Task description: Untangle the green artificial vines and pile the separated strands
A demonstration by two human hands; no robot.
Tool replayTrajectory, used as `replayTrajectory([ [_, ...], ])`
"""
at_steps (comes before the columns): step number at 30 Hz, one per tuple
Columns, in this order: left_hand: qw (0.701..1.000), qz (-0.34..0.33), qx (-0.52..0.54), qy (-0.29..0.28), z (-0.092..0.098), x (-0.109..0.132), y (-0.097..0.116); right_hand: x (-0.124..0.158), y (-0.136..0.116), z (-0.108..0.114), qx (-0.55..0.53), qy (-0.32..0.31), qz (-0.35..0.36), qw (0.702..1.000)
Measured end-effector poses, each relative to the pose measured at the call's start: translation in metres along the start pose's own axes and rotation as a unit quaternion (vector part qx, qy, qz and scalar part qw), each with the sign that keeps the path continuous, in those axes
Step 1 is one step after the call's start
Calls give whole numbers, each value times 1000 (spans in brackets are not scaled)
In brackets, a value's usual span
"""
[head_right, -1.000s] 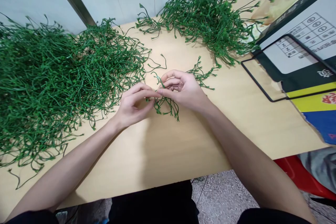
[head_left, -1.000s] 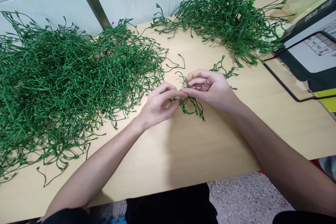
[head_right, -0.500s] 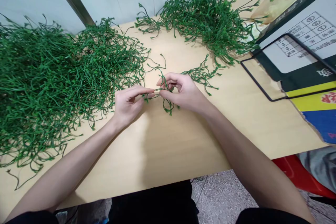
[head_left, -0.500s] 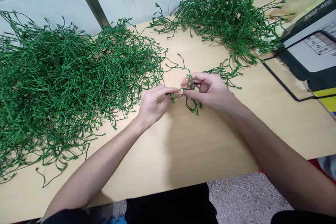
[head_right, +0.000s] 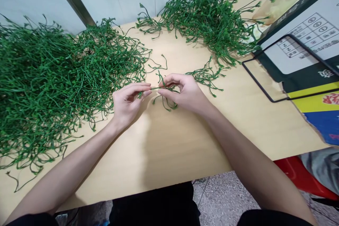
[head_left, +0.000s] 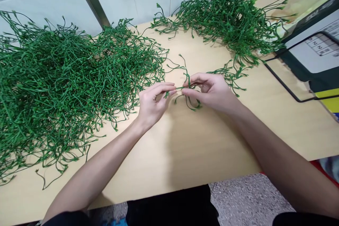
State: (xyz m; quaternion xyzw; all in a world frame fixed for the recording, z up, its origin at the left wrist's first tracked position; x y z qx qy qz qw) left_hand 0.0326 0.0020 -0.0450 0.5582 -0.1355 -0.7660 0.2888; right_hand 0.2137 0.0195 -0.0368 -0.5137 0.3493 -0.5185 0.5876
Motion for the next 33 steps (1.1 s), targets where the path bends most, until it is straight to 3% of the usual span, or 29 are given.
replayTrajectory([
  [9, 999, -17, -39, -30, -1, -1, 6, -2, 3, 2, -60, 47, -17, 997],
  [13, 998, -43, -6, -55, -3, -2, 9, -1, 3, 1, -55, 66, -23, 996],
  [18, 993, -19, 92, -74, -5, -3, 7, -1, 4, 1, -49, 56, -23, 997],
  [23, 978, 53, 182, -90, -8, 1, 3, -2, 7, 2, -66, 47, -34, 996],
  [33, 986, 39, 138, -87, -12, 7, -6, 0, 4, -1, -88, 5, -45, 995],
])
Point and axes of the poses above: each hand's wrist, its own x-axis away from the middle knuckle, its own z-axis out of the back of the hand, y = z × x, the point moved 3 cm from there along -x, towards the middle knuckle, and after that the axes turned 15 degrees about -z, right-handed, at the moved point
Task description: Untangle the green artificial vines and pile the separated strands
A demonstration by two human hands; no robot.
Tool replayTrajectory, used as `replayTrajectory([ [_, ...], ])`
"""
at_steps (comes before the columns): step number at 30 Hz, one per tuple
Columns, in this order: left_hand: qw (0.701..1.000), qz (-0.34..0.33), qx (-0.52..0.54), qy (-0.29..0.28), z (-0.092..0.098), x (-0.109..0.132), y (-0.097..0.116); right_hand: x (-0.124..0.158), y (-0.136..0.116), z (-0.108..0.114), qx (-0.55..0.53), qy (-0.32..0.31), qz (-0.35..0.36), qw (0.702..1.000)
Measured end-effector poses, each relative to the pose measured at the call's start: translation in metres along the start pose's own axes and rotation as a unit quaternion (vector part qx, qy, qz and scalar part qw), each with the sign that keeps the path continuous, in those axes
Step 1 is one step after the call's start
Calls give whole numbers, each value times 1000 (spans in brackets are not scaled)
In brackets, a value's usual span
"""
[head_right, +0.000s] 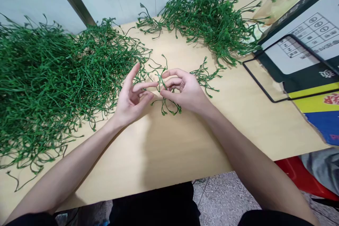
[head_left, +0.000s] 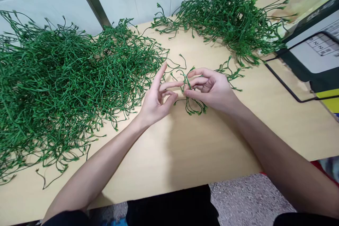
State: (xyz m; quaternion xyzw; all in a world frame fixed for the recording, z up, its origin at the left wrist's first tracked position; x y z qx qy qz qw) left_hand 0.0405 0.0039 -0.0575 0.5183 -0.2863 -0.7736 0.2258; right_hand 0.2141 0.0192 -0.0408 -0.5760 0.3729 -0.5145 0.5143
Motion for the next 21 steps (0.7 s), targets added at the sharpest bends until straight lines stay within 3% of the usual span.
replayTrajectory([
  [6, 999, 5, -45, -11, 0, 3, -2, 1, -1, 1, 19, 8, 15, 1000],
  [13, 970, -108, -212, -56, 0, -2, 11, 0, 0, -1, 21, -15, 36, 999],
  [21, 945, -161, -280, -48, -2, -1, 12, 1, 3, -3, 19, -36, 47, 998],
])
Point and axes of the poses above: each hand's wrist, its own x-axis away from the middle knuckle, its own z-axis out of the back of the hand, y = z × x, the point moved 3 cm from there along -x, towards the middle knuckle, and after that the axes turned 15 degrees about -z, right-handed, at the moved point
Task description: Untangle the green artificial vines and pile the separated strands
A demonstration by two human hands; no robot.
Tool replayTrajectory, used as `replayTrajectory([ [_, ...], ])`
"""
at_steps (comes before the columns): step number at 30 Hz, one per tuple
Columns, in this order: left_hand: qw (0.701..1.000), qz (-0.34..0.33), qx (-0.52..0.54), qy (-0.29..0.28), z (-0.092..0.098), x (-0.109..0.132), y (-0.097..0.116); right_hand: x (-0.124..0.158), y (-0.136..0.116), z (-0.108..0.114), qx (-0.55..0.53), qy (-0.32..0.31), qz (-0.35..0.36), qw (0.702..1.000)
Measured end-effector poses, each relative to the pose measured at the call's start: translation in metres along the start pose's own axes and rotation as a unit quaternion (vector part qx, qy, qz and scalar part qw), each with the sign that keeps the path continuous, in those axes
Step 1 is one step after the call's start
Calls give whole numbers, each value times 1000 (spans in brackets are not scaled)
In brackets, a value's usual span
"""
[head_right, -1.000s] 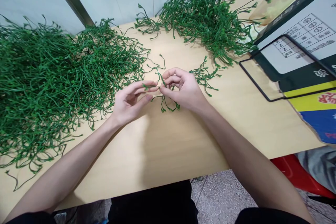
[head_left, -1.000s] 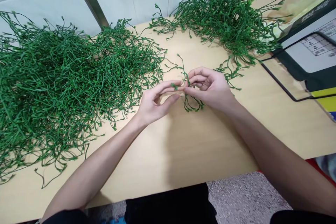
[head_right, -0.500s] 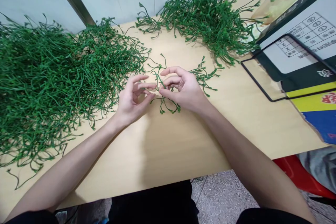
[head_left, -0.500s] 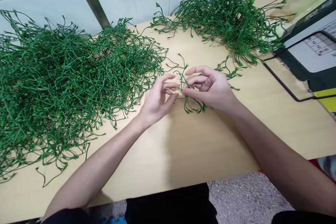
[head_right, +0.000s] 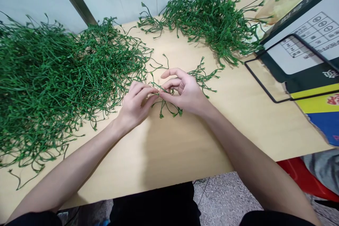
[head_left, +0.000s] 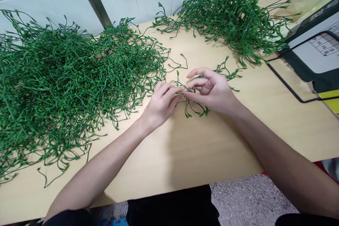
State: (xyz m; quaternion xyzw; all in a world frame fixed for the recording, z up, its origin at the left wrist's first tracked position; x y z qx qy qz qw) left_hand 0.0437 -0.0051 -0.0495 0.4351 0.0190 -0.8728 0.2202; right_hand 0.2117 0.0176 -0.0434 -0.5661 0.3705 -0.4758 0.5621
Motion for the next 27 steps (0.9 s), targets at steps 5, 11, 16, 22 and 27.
replayTrajectory([
  [5, 997, 2, -72, 2, 2, -2, 1, 2, -2, -1, -12, -9, 2, 1000],
  [11, 994, -7, -110, 0, 4, -2, 4, 3, -5, -1, -9, -17, 24, 1000],
  [16, 986, -31, -162, -4, 3, -2, 8, 4, -6, -2, -1, -18, 46, 999],
  [22, 983, -21, -181, -21, 4, 0, 7, 4, -5, -3, 0, -24, 61, 998],
  [27, 984, -33, -177, -6, 2, 0, 7, 5, -5, -3, 11, -5, 65, 998],
])
Point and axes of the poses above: each hand's wrist, its own x-axis away from the middle knuckle, its own z-axis out of the back of the hand, y = z × x, the point moved 3 cm from there along -x, towards the middle knuckle, and after that the axes turned 15 degrees about -z, right-handed, at the moved point
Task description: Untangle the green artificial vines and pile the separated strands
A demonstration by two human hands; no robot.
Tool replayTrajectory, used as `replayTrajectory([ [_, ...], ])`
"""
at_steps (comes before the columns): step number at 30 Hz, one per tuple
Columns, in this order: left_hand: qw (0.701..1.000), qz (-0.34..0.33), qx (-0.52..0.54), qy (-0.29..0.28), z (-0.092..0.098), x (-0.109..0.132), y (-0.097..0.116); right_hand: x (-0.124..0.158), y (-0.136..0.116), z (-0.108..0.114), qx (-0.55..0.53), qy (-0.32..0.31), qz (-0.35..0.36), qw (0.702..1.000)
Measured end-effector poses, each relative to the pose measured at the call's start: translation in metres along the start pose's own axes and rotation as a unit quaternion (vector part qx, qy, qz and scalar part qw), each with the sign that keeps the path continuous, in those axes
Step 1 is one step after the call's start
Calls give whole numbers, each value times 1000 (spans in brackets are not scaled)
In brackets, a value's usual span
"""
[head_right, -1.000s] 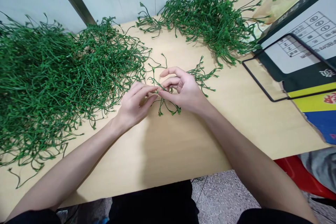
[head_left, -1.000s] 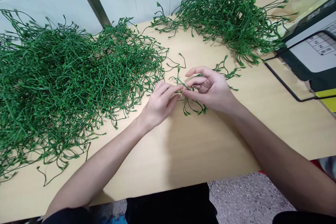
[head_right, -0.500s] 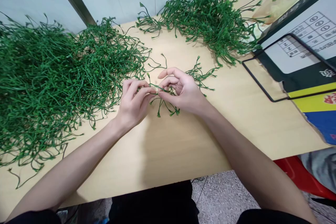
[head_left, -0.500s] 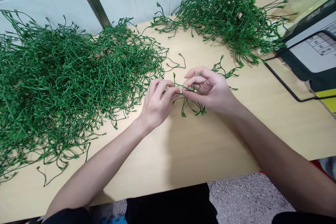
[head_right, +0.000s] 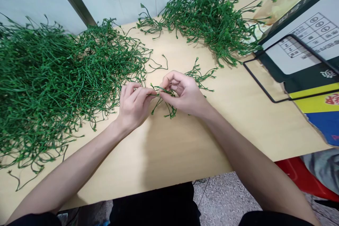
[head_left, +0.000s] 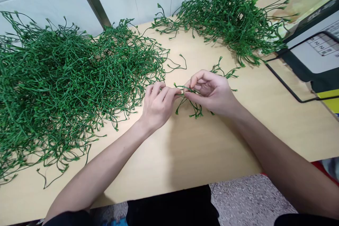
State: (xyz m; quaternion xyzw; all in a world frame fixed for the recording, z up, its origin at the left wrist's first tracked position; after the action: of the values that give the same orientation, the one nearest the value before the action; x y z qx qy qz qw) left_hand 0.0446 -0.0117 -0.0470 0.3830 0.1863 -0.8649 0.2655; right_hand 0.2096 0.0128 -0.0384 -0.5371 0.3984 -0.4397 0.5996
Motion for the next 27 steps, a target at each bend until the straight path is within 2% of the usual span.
replayTrajectory([
  [11, 996, 38, 83, -14, 0, -2, -3, 3, -3, 1, 50, 50, 20, 997],
  [15, 998, 47, 52, 0, 1, -2, -3, 2, -4, 3, 38, 41, 28, 998],
  [19, 999, 27, 29, 10, 2, -2, -1, 1, -4, 2, 55, 23, 37, 998],
  [27, 1000, -6, 0, 6, 4, -2, -1, 0, -4, 2, 111, 54, 75, 989],
])
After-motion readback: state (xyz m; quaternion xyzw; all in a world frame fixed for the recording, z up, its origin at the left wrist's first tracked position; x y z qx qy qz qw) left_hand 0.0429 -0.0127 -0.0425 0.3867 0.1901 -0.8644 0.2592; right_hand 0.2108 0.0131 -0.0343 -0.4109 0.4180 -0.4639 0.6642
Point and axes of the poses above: each hand's wrist, its own x-axis away from the middle knuckle, its own z-axis out of the back of the hand, y = z × x, the point moved 3 cm from there along -x, towards the middle knuckle, and after that the axes turned 15 degrees about -z, right-handed, at the moved point
